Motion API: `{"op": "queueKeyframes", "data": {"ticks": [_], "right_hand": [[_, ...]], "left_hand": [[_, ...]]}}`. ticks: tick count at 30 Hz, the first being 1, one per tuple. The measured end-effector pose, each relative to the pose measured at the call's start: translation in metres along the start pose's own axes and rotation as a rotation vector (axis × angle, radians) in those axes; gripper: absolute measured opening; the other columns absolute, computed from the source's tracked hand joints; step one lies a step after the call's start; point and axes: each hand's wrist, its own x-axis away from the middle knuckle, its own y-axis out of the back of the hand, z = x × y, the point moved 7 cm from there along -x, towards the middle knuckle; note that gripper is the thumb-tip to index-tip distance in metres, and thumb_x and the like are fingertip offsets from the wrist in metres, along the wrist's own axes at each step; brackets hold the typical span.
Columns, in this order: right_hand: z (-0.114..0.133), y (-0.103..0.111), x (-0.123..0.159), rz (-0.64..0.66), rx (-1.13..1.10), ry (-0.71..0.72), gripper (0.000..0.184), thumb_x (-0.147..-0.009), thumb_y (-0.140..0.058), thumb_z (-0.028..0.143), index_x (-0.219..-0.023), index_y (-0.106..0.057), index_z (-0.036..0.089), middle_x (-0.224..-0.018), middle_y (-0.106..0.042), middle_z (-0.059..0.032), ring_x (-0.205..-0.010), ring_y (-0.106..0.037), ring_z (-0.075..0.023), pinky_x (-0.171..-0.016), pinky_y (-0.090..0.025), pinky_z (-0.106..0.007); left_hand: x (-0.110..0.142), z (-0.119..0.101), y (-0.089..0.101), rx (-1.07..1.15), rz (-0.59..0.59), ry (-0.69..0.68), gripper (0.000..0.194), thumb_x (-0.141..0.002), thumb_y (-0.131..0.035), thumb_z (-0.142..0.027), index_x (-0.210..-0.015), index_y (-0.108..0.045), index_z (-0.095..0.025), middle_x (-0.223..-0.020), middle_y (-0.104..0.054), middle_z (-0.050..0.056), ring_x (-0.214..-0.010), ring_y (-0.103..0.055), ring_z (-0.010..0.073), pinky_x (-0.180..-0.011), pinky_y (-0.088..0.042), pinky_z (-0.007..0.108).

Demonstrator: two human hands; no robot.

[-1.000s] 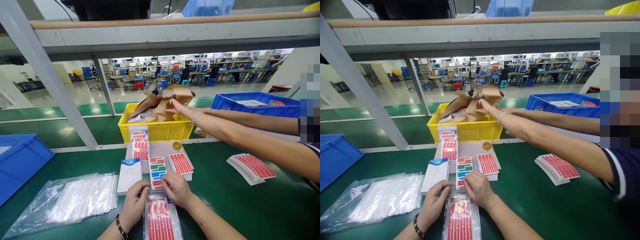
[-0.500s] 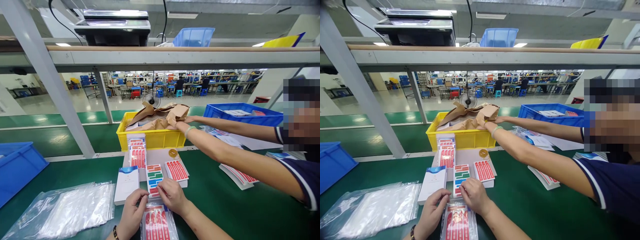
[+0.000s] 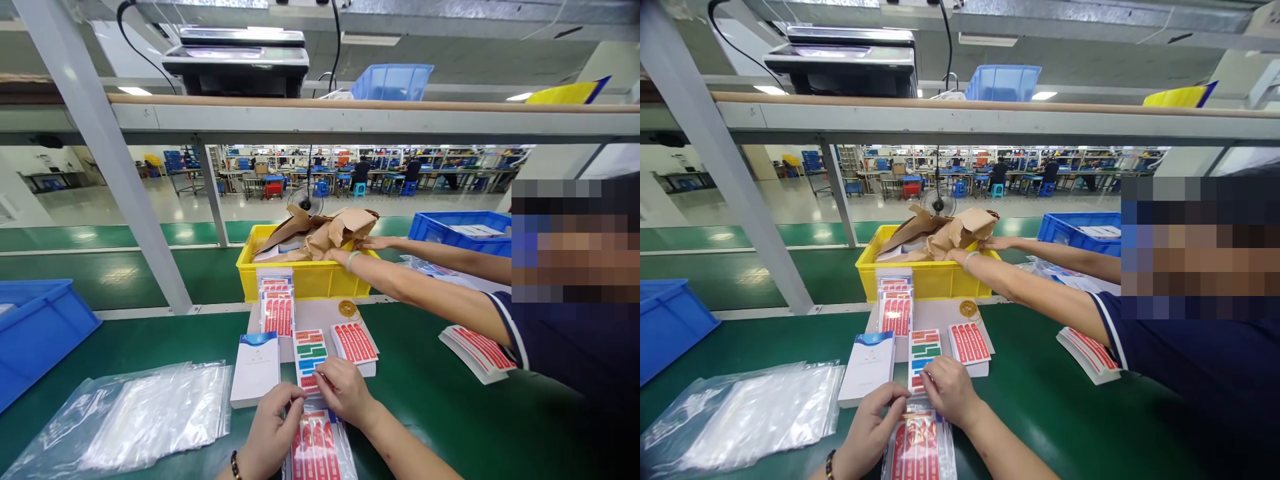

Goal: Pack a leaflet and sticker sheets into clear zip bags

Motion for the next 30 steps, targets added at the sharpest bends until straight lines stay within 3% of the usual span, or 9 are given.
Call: {"op": "queueKeyframes", "data": {"ticks": [30], "right_hand": [[0.0008,0.0006,-0.0028,0.022,-0.036,0.001,0.015,-0.083,-0.042,0.016,-0.073,-0.054,0.017,-0.062,-0.053,-0.002,-0.059,-0.048,-0.0123,-0.056,-0.036,-0.025]], "left_hand": [[-0.0006,-0.0026,0.0009,-0.004,0.01,0.011,0.02,-0.082,-0.04,-0.024,-0.081,-0.059,-0.017,-0.076,-0.06,0.005,-0.071,-0.055,0.0139,-0.068,-0.043,0.025]]}}
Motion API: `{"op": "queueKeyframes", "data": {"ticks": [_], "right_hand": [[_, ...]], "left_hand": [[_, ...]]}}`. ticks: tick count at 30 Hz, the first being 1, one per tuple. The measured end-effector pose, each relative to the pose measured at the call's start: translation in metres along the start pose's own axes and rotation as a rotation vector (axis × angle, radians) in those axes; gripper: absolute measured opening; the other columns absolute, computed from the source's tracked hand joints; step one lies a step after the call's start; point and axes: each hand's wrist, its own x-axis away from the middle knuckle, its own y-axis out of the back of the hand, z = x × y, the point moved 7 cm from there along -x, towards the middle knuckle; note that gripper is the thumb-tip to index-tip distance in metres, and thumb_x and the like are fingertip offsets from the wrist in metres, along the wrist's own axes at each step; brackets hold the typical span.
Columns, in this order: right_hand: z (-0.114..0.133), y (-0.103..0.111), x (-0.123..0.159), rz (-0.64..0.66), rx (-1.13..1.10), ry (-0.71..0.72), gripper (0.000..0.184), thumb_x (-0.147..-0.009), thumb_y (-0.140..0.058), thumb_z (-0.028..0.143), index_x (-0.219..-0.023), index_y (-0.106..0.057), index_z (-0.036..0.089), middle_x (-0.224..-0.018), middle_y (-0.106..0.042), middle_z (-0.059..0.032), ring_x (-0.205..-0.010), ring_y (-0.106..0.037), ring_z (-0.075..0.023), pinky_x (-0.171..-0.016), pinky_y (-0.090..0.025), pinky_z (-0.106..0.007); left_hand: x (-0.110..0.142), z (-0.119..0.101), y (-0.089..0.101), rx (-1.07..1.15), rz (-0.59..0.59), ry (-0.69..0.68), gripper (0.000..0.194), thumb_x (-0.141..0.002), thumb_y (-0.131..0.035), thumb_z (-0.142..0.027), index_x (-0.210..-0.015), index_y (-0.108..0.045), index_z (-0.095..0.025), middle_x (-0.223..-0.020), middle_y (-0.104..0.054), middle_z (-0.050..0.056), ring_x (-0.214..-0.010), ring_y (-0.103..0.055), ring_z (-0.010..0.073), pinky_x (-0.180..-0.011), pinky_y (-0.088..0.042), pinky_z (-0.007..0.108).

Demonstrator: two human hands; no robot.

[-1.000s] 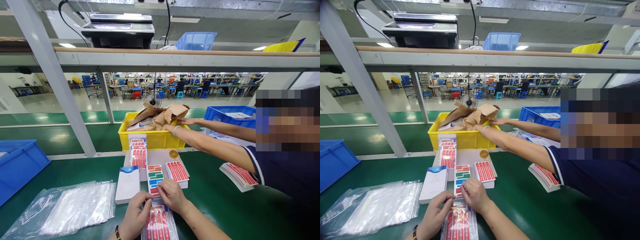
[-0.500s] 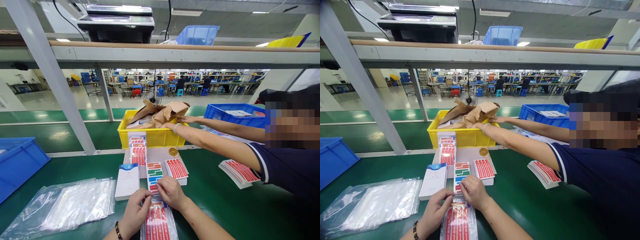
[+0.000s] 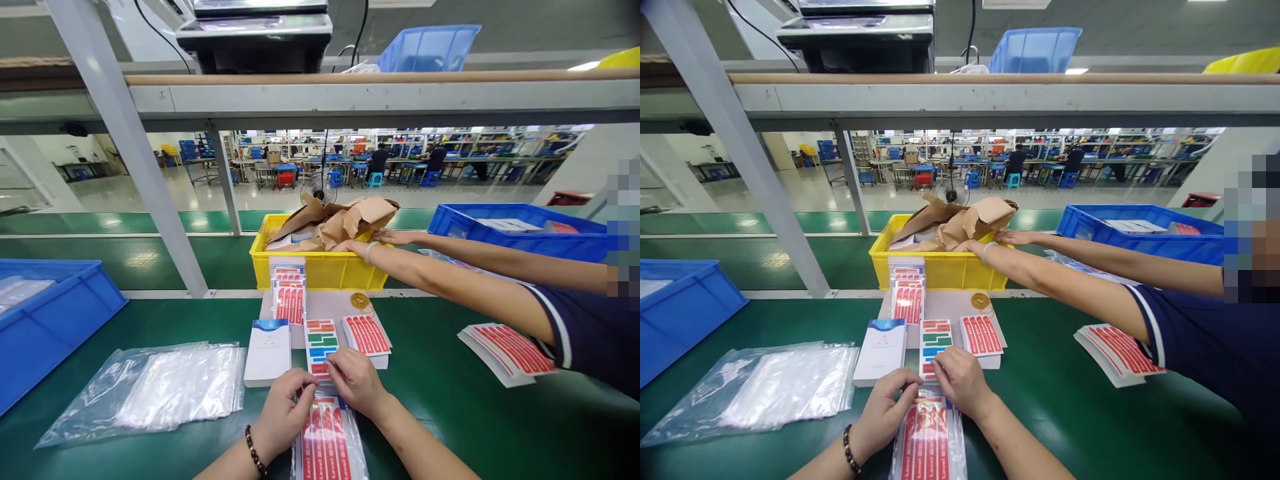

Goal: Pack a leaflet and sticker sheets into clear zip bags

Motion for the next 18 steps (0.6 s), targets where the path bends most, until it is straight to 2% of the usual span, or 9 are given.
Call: {"op": "queueKeyframes", "data": {"ticks": [8,18], "right_hand": [[-0.0062,-0.0027,0.0007,0.019,-0.014,-0.016,0.012,-0.083,-0.043,0.016,-0.076,-0.054,0.017,-0.063,-0.053,-0.0026,-0.061,-0.049,-0.0131,-0.057,-0.037,-0.026],[-0.0064,0.0001,-0.0025,-0.02,-0.041,-0.018,0.011,-0.082,-0.045,0.017,-0.078,-0.055,0.018,-0.064,-0.055,-0.0032,-0.061,-0.052,-0.014,-0.057,-0.04,-0.027]], "left_hand": [[-0.0024,-0.0029,0.0032,-0.008,-0.018,-0.011,0.019,-0.081,-0.042,-0.021,-0.079,-0.06,-0.016,-0.073,-0.06,0.004,-0.07,-0.054,0.0129,-0.067,-0.042,0.024],[-0.0014,-0.0048,0.0026,-0.029,-0.021,-0.036,0.017,-0.079,-0.043,-0.018,-0.078,-0.06,-0.016,-0.073,-0.06,0.003,-0.07,-0.054,0.0122,-0.067,-0.041,0.023]]}}
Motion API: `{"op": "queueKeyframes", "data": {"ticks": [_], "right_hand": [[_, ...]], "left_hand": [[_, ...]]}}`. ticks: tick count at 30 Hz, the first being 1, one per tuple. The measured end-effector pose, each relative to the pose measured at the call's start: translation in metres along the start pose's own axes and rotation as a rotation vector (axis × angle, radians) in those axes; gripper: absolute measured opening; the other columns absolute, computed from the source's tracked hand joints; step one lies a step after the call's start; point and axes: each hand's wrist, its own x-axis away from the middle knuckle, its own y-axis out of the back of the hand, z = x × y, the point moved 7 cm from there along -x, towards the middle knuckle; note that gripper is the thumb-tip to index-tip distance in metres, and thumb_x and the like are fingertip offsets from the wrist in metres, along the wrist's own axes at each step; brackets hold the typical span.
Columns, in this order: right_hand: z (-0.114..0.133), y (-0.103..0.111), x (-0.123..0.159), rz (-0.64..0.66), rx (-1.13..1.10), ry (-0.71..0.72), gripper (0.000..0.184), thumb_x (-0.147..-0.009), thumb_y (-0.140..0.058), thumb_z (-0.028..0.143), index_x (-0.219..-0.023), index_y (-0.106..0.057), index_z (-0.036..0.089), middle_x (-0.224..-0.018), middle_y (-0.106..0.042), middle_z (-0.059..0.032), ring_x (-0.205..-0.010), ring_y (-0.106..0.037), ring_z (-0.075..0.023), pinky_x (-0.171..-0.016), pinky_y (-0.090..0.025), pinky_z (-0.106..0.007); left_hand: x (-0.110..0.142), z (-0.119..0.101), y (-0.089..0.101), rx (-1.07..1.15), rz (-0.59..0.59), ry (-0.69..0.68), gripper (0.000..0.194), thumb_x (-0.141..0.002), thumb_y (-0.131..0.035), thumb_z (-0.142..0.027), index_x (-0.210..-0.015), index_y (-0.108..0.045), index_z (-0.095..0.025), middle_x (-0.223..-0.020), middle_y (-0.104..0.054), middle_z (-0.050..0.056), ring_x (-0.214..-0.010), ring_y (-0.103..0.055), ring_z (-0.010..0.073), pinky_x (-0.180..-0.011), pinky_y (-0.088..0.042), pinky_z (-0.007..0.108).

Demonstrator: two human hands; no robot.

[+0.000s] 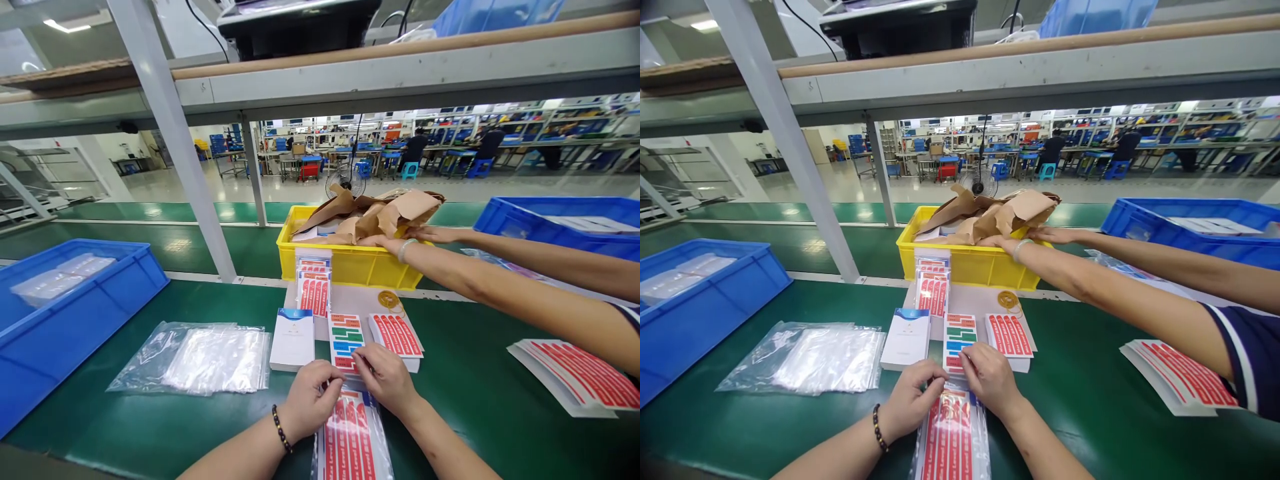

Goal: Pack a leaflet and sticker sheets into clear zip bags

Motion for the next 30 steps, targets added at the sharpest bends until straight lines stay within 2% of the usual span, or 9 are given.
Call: {"op": "queueKeyframes", "data": {"ticks": [13,19,24,30], "right_hand": [[-0.002,-0.003,0.001,0.027,0.0,-0.013,0.013,-0.083,-0.044,0.018,-0.076,-0.055,0.016,-0.062,-0.053,-0.0023,-0.059,-0.051,-0.0131,-0.056,-0.038,-0.025],[0.001,-0.003,0.002,0.035,-0.025,-0.007,0.011,-0.083,-0.044,0.016,-0.079,-0.054,0.017,-0.065,-0.054,-0.0026,-0.062,-0.05,-0.0133,-0.058,-0.038,-0.026],[0.0,-0.007,0.004,0.055,-0.019,0.002,0.013,-0.084,-0.043,0.015,-0.078,-0.054,0.017,-0.065,-0.054,-0.0026,-0.062,-0.049,-0.013,-0.057,-0.036,-0.025],[0.001,-0.006,0.007,0.042,0.04,0.015,0.015,-0.084,-0.041,0.016,-0.075,-0.054,0.016,-0.062,-0.054,-0.0021,-0.06,-0.048,-0.0128,-0.056,-0.035,-0.025]], "left_hand": [[-0.001,0.004,-0.003,0.009,0.005,-0.013,0.015,-0.078,-0.045,-0.016,-0.078,-0.06,-0.016,-0.073,-0.06,0.003,-0.07,-0.054,0.0117,-0.067,-0.04,0.022],[0.0,0.008,-0.001,0.028,-0.055,0.019,0.018,-0.081,-0.042,-0.019,-0.078,-0.06,-0.016,-0.073,-0.061,0.004,-0.069,-0.055,0.0122,-0.067,-0.041,0.023],[0.001,0.002,-0.004,-0.019,-0.083,-0.072,0.018,-0.08,-0.042,-0.019,-0.08,-0.059,-0.016,-0.073,-0.061,0.004,-0.07,-0.055,0.0133,-0.066,-0.042,0.024],[0.005,0.009,-0.016,-0.061,-0.035,-0.119,0.017,-0.082,-0.041,-0.019,-0.084,-0.058,-0.018,-0.075,-0.061,0.004,-0.07,-0.056,0.0131,-0.065,-0.044,0.024]]}}
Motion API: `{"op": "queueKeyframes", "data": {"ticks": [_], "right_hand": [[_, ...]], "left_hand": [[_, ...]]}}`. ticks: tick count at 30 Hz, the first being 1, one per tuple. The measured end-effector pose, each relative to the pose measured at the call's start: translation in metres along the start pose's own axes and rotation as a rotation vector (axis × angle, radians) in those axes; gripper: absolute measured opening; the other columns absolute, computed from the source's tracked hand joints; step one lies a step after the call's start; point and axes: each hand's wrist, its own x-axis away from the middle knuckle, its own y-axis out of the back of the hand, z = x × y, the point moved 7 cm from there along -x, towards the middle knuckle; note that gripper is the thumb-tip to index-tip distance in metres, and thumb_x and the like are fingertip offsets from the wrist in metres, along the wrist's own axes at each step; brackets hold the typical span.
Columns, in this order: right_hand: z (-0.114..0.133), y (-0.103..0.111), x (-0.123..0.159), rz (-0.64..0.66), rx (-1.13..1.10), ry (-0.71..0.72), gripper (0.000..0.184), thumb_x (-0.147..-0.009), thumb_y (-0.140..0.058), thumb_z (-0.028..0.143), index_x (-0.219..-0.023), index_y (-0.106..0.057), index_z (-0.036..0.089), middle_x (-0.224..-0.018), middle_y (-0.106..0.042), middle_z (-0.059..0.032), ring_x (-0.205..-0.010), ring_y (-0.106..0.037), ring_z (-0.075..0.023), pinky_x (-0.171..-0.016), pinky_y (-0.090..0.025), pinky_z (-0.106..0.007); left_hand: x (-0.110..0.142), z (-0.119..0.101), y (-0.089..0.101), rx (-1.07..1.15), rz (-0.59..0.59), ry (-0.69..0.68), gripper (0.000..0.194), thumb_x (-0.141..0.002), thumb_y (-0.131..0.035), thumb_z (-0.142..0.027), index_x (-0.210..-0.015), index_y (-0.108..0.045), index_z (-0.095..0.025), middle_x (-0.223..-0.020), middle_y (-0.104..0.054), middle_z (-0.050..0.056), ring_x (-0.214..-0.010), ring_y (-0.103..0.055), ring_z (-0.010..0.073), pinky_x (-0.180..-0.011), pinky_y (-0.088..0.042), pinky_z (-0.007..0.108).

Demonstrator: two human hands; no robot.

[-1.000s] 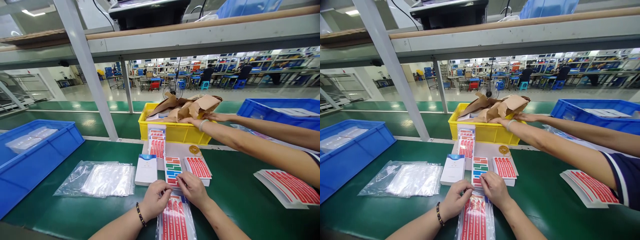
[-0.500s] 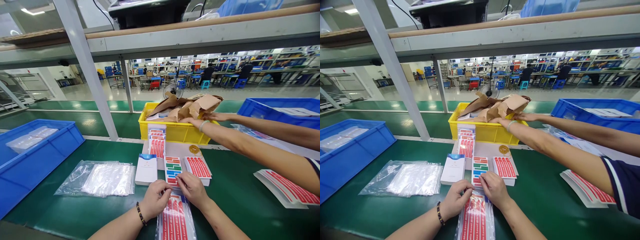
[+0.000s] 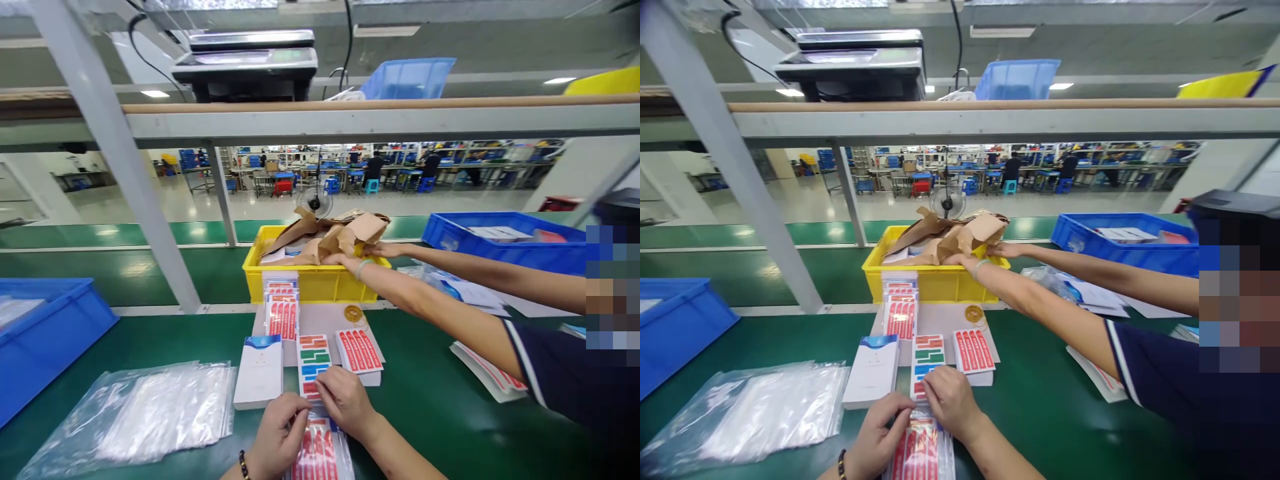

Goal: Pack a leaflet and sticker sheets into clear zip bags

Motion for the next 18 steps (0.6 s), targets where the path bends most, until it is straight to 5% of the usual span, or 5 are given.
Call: {"op": "queueKeyframes", "data": {"ticks": [11,15,18], "right_hand": [[0.003,-0.005,0.0,0.002,0.049,-0.003,0.017,-0.083,-0.04,0.018,-0.071,-0.053,0.017,-0.06,-0.053,-0.0006,-0.058,-0.046,-0.012,-0.055,-0.033,-0.025],[0.002,-0.004,-0.001,-0.006,0.01,-0.005,0.016,-0.083,-0.041,0.016,-0.073,-0.053,0.017,-0.06,-0.052,-0.0011,-0.058,-0.046,-0.0122,-0.055,-0.033,-0.025],[0.0,-0.002,-0.004,-0.018,-0.027,-0.003,0.015,-0.083,-0.041,0.016,-0.074,-0.053,0.016,-0.06,-0.052,-0.0017,-0.058,-0.046,-0.0124,-0.055,-0.034,-0.024]], "left_hand": [[0.003,-0.001,0.003,0.011,0.013,-0.067,0.015,-0.081,-0.043,-0.014,-0.087,-0.055,-0.02,-0.077,-0.061,0.002,-0.071,-0.057,0.0117,-0.064,-0.045,0.022],[-0.005,-0.042,0.023,0.025,-0.046,-0.213,0.017,-0.079,-0.043,-0.011,-0.089,-0.053,-0.018,-0.075,-0.059,0.004,-0.07,-0.055,0.0129,-0.064,-0.044,0.025],[-0.025,-0.083,0.038,0.019,0.08,-0.377,0.02,-0.076,-0.043,-0.01,-0.092,-0.052,-0.017,-0.078,-0.058,0.006,-0.075,-0.053,0.0152,-0.069,-0.044,0.029]]}}
